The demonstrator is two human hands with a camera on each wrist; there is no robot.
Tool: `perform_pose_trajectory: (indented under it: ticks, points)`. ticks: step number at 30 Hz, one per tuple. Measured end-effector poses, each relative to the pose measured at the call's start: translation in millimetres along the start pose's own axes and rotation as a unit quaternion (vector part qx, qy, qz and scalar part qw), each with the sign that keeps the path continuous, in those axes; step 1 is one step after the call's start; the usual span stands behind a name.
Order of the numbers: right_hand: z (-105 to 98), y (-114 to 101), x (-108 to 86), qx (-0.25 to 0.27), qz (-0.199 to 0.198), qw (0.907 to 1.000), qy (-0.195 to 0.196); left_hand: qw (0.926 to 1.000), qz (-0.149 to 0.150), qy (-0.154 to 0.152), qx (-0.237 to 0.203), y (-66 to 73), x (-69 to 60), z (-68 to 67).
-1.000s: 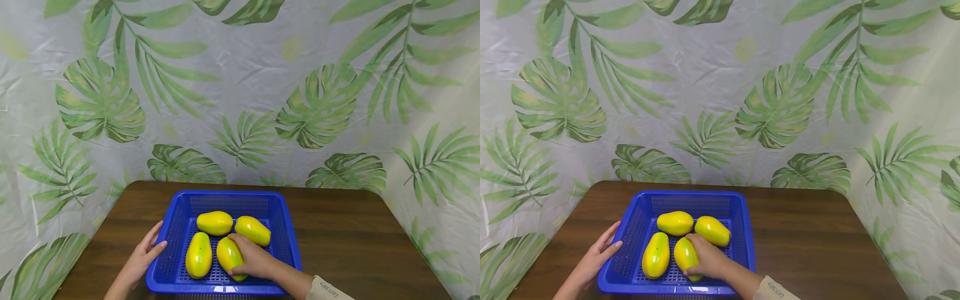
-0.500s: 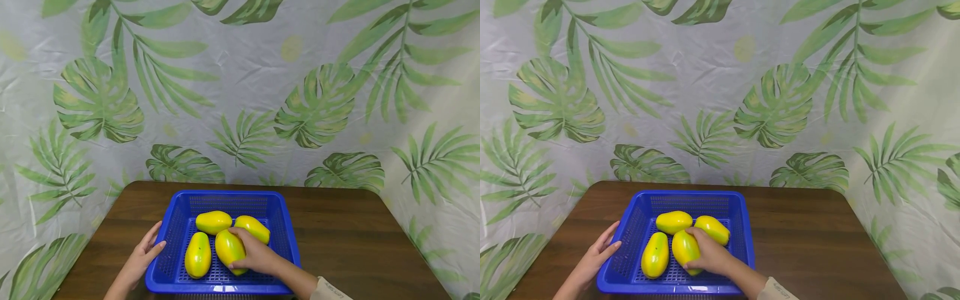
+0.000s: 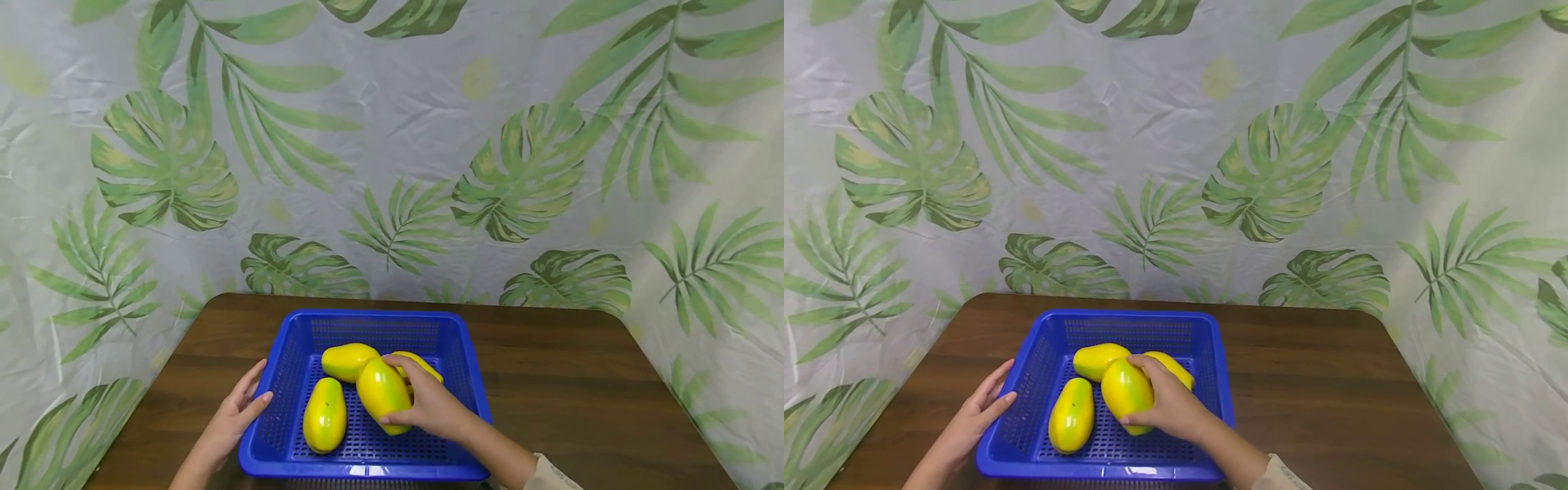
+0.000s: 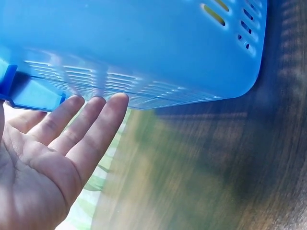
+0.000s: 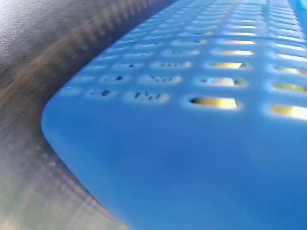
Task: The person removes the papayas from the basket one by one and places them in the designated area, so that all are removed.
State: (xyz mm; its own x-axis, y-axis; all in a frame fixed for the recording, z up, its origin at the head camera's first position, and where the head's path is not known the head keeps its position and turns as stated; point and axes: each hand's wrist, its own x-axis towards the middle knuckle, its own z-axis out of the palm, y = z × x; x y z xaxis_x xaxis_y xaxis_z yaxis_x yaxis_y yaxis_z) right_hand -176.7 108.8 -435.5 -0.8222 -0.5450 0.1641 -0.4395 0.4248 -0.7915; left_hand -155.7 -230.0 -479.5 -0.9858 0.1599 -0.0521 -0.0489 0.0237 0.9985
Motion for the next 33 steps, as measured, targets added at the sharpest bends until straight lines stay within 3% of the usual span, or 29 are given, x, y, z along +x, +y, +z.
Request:
perform_pose_trajectory:
  ticks: [7,12,33]
  points:
    - [-12.8,-7.2,-2.6,0.044,-0.006,0.9988,0.018,1.0,0.004,-0.003,-0.002,-1.0,0.9,-0.7]
    - [-23.3,-17.6,-7.6,0.031,-0.003,0.9986,0.043,1.0,0.004,-0.002,-0.002,-0.9,0.9,-0.2]
    - [-65.0,-0.1,-46.6,0.024,0.0,0.9872,0.158,0.9997,0.019,-0.004,0.012,-3.7,0.5,-0.9]
